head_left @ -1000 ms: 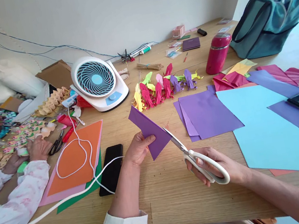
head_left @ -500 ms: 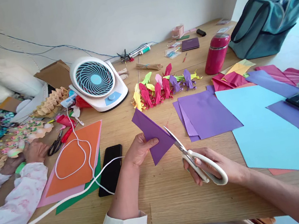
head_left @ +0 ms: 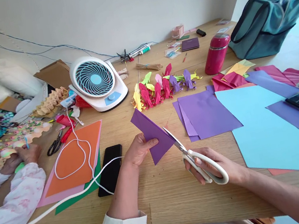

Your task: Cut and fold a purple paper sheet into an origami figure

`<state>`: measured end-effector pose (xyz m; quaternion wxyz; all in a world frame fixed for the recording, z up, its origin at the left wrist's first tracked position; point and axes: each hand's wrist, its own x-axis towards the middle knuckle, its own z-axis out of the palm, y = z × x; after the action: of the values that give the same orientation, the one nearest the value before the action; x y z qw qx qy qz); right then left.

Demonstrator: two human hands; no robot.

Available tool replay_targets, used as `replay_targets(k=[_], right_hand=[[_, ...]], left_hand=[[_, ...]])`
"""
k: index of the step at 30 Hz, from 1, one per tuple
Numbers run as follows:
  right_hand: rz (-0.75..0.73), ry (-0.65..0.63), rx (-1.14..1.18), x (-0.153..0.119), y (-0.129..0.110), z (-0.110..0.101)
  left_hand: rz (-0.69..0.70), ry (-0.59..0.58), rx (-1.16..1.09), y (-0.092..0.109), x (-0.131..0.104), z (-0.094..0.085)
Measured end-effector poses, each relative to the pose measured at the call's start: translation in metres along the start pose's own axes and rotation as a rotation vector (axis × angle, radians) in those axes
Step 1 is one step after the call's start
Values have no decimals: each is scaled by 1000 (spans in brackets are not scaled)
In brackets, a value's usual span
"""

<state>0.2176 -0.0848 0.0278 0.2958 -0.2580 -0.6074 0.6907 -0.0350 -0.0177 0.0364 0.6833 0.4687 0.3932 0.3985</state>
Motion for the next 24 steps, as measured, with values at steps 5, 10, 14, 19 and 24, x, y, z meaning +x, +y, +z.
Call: replay_targets(k=[5, 10, 14, 19, 24], right_hand=[[11, 19, -15, 0, 2, 0], [24, 32, -28, 0, 5, -1], [49, 27, -18, 1, 4, -1], [42, 12, -6, 1, 4, -2], [24, 34, -1, 1, 5, -2]], left_hand=[[5, 19, 11, -1, 0, -1], [1, 43, 2, -1, 0, -2], [1, 38, 27, -1, -1, -2], [-5, -3, 61, -3, -1, -2], [3, -30, 67, -4, -2, 0]])
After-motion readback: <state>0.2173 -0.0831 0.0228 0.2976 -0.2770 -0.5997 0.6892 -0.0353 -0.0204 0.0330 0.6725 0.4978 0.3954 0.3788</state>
